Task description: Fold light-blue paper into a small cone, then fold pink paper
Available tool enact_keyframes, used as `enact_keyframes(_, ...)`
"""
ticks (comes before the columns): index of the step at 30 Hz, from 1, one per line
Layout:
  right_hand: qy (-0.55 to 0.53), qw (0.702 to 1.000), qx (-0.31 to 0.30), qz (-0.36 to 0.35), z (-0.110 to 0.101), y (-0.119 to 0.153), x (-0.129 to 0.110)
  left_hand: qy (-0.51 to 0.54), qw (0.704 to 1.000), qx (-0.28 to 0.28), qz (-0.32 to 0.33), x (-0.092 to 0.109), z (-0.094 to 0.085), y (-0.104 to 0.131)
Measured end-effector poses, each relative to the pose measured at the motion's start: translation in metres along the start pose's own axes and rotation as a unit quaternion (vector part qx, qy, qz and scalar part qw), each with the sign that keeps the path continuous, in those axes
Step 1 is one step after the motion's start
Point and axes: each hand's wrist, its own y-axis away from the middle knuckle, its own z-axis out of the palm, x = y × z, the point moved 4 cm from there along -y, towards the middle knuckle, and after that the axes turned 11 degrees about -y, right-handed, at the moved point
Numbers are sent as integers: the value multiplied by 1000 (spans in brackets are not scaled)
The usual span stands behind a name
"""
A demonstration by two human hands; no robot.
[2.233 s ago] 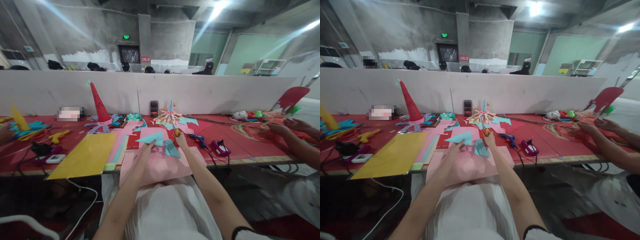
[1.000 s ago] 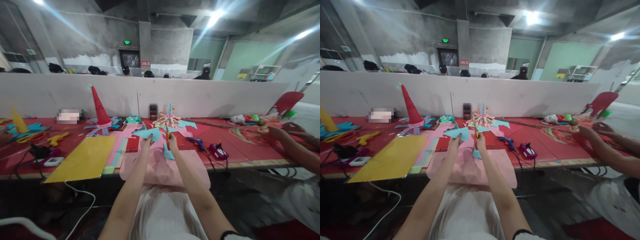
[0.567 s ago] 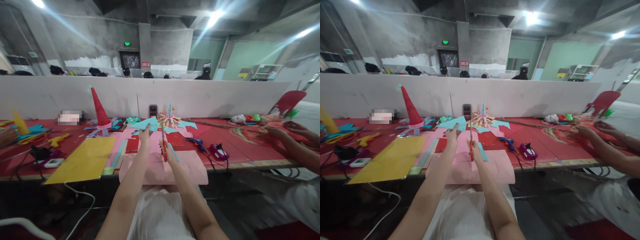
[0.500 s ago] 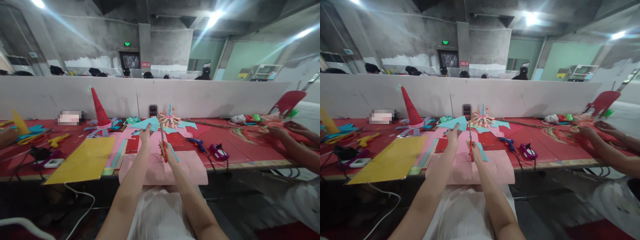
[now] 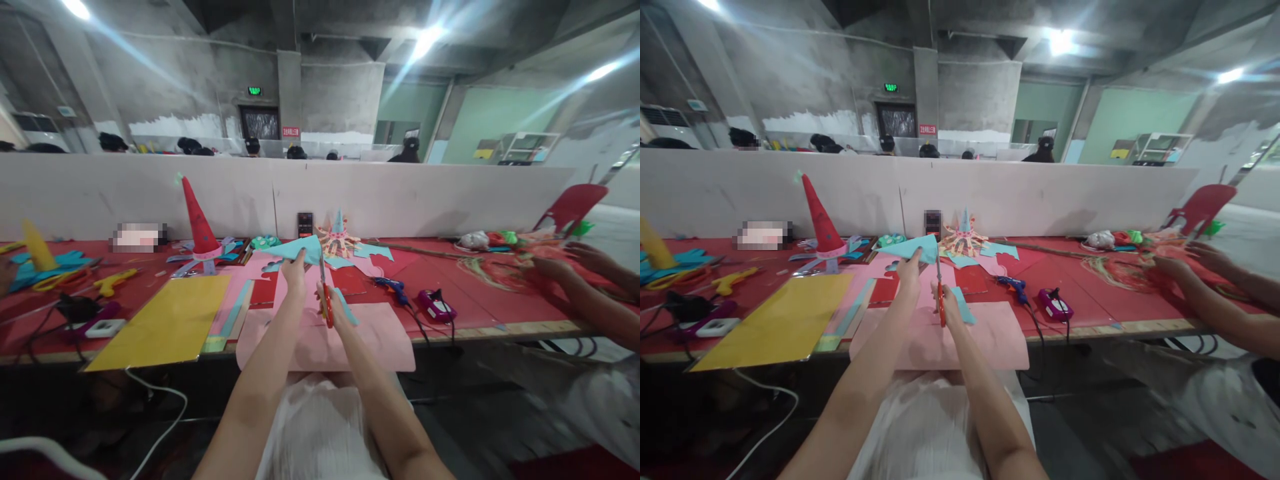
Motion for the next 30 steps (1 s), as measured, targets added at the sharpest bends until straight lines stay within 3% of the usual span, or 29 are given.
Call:
enact_keyframes(15,-16,999,35,9,4,3,-3,-25,1000,0,7,-12,2,8)
enact_keyframes(30,-11,999,38,4,2,5,-2,-29,1000,5,4,-6,2,13)
